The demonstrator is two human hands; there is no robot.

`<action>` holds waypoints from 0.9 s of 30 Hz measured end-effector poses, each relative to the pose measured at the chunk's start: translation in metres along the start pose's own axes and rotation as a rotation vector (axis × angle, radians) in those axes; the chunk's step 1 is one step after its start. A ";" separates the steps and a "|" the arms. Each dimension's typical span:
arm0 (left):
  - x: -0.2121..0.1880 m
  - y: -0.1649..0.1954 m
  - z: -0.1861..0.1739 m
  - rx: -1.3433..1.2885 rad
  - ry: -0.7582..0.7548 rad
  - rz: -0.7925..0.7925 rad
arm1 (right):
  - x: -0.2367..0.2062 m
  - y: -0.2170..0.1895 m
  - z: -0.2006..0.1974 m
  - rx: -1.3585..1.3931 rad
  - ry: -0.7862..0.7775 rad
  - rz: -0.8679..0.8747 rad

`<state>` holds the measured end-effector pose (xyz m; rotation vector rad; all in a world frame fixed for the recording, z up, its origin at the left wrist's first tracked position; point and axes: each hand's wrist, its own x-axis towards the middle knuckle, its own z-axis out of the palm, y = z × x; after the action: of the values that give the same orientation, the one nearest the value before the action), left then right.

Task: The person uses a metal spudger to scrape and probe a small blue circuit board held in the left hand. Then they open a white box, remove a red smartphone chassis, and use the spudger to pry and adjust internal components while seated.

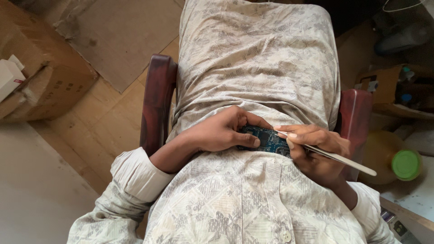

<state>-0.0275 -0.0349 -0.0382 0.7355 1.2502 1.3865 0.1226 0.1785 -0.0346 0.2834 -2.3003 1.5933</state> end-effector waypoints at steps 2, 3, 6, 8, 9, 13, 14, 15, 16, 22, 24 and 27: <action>0.001 0.001 0.000 0.046 0.013 -0.053 | -0.001 0.001 -0.001 -0.016 0.003 0.003; 0.000 0.002 -0.001 0.068 0.020 -0.079 | -0.001 0.002 -0.001 -0.013 0.001 -0.007; 0.001 0.004 0.000 0.087 0.009 -0.035 | 0.000 0.005 -0.003 0.003 -0.004 -0.041; 0.003 0.004 0.001 0.082 0.012 -0.033 | 0.000 0.006 -0.004 0.025 -0.004 -0.065; 0.004 0.004 0.002 0.077 0.013 -0.033 | 0.000 0.006 -0.005 0.018 0.003 -0.053; 0.003 0.004 -0.001 0.083 0.007 -0.012 | 0.000 0.004 -0.003 0.014 0.006 -0.028; 0.001 0.003 -0.001 0.077 0.005 -0.017 | 0.001 0.003 -0.002 0.019 0.001 -0.027; 0.000 0.003 -0.002 0.073 0.003 -0.020 | 0.000 0.003 -0.001 0.011 0.008 -0.030; -0.001 0.003 -0.002 0.091 0.004 -0.018 | 0.001 0.003 0.001 0.003 0.016 -0.036; -0.006 0.003 -0.003 0.095 0.006 0.009 | 0.000 0.005 0.003 0.015 0.027 -0.023; -0.006 0.004 -0.003 0.081 0.003 0.014 | -0.001 0.005 0.002 0.012 0.016 -0.021; -0.006 0.004 -0.003 0.135 0.027 0.003 | -0.002 0.005 0.001 -0.014 0.009 -0.021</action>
<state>-0.0302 -0.0414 -0.0340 0.8135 1.3740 1.3278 0.1225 0.1794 -0.0403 0.2944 -2.2934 1.5642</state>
